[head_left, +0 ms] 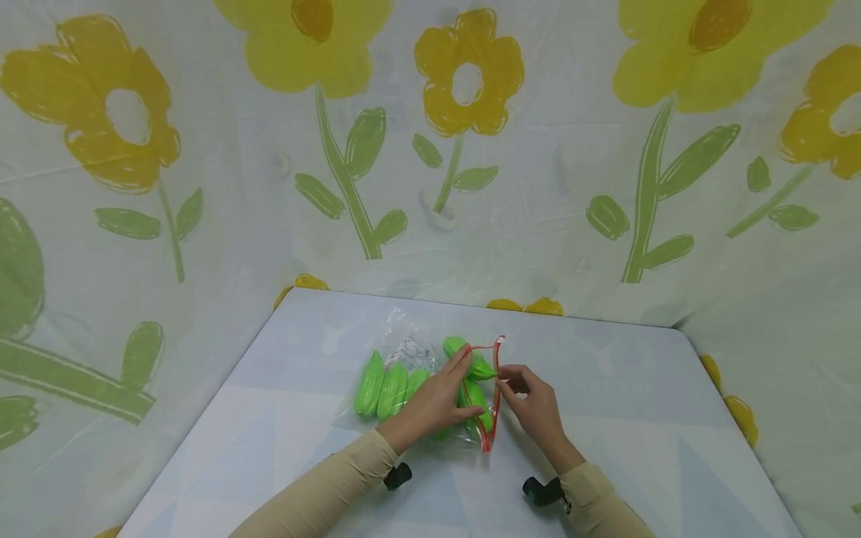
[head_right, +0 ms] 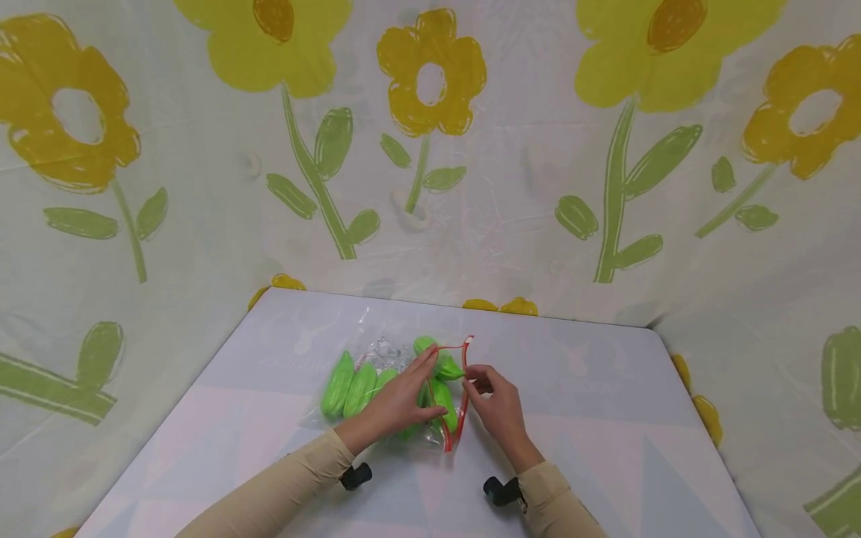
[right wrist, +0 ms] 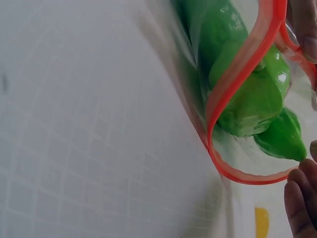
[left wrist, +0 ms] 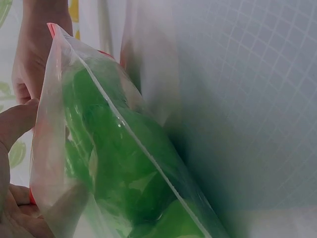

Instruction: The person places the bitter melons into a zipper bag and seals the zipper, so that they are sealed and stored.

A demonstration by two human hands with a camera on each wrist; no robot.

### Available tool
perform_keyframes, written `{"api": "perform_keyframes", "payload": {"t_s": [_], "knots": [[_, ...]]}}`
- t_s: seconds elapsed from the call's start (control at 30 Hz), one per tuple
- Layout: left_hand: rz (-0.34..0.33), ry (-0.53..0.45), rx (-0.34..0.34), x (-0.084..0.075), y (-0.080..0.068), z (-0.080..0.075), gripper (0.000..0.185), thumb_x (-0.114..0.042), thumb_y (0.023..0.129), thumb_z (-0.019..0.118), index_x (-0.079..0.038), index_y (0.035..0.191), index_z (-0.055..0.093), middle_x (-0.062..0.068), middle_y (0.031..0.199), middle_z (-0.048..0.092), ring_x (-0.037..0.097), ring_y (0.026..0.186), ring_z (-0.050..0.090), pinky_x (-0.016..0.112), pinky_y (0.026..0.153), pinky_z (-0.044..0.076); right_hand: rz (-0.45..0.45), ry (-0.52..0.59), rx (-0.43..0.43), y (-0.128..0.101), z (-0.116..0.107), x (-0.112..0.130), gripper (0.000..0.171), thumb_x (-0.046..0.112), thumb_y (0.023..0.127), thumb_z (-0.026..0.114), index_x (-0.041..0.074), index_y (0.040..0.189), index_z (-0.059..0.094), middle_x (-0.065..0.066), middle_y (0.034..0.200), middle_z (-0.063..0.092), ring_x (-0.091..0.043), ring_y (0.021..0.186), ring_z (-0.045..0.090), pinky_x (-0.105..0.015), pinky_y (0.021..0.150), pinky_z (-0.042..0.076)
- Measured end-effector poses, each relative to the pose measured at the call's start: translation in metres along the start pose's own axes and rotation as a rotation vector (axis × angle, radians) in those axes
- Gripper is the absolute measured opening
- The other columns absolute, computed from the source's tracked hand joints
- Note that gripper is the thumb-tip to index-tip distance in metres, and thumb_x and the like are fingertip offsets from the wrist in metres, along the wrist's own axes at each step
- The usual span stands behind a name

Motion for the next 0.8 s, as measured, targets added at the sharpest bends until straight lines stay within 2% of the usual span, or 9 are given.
{"api": "perform_keyframes", "payload": {"t_s": [0.17, 0.37, 0.6, 0.8], "knots": [[0.009, -0.005, -0.009, 0.0, -0.001, -0.001, 0.097, -0.051, 0.078, 0.068, -0.008, 0.149, 0.017, -0.005, 0.156, 0.004, 0.021, 0.132, 0.037, 0.036, 0.095, 0.045, -0.049, 0.01, 0.005, -0.001, 0.002, 0.0, 0.023, 0.015, 0.084, 0.069, 0.014, 0.106, 0.063, 0.003, 0.099, 0.067, -0.008, 0.079, 0.063, -0.022, 0.067, 0.053], [0.019, 0.008, -0.021, 0.0, 0.0, -0.002, 0.099, -0.051, 0.078, 0.068, -0.009, 0.15, 0.015, -0.006, 0.156, 0.002, 0.021, 0.129, 0.04, 0.035, 0.093, 0.046, -0.101, 0.057, 0.074, -0.002, 0.008, 0.003, 0.03, 0.017, 0.086, 0.067, 0.011, 0.114, 0.06, -0.002, 0.107, 0.066, -0.011, 0.086, 0.063, -0.028, 0.069, 0.054], [0.036, 0.014, -0.039, 0.001, 0.0, -0.001, 0.098, -0.049, 0.079, 0.069, -0.009, 0.15, 0.014, -0.005, 0.156, 0.003, 0.02, 0.124, 0.046, 0.033, 0.089, 0.048, -0.053, 0.085, 0.143, -0.002, 0.013, 0.008, 0.033, 0.021, 0.088, 0.064, 0.012, 0.12, 0.058, 0.005, 0.109, 0.065, -0.009, 0.092, 0.059, -0.032, 0.074, 0.053], [0.042, 0.029, -0.047, 0.002, 0.0, -0.001, 0.098, -0.049, 0.079, 0.068, -0.009, 0.15, 0.013, -0.005, 0.156, 0.003, 0.019, 0.117, 0.051, 0.031, 0.085, 0.05, -0.08, 0.053, 0.184, 0.0, 0.016, 0.009, 0.033, 0.023, 0.091, 0.06, 0.015, 0.123, 0.056, 0.009, 0.114, 0.063, -0.011, 0.103, 0.055, -0.043, 0.083, 0.048]]}}
Point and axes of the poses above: each hand's wrist, its own y-axis towards the middle knuckle, its own z-axis out of the palm, x = y × z, the point moved 4 cm from there along y, towards the middle knuckle
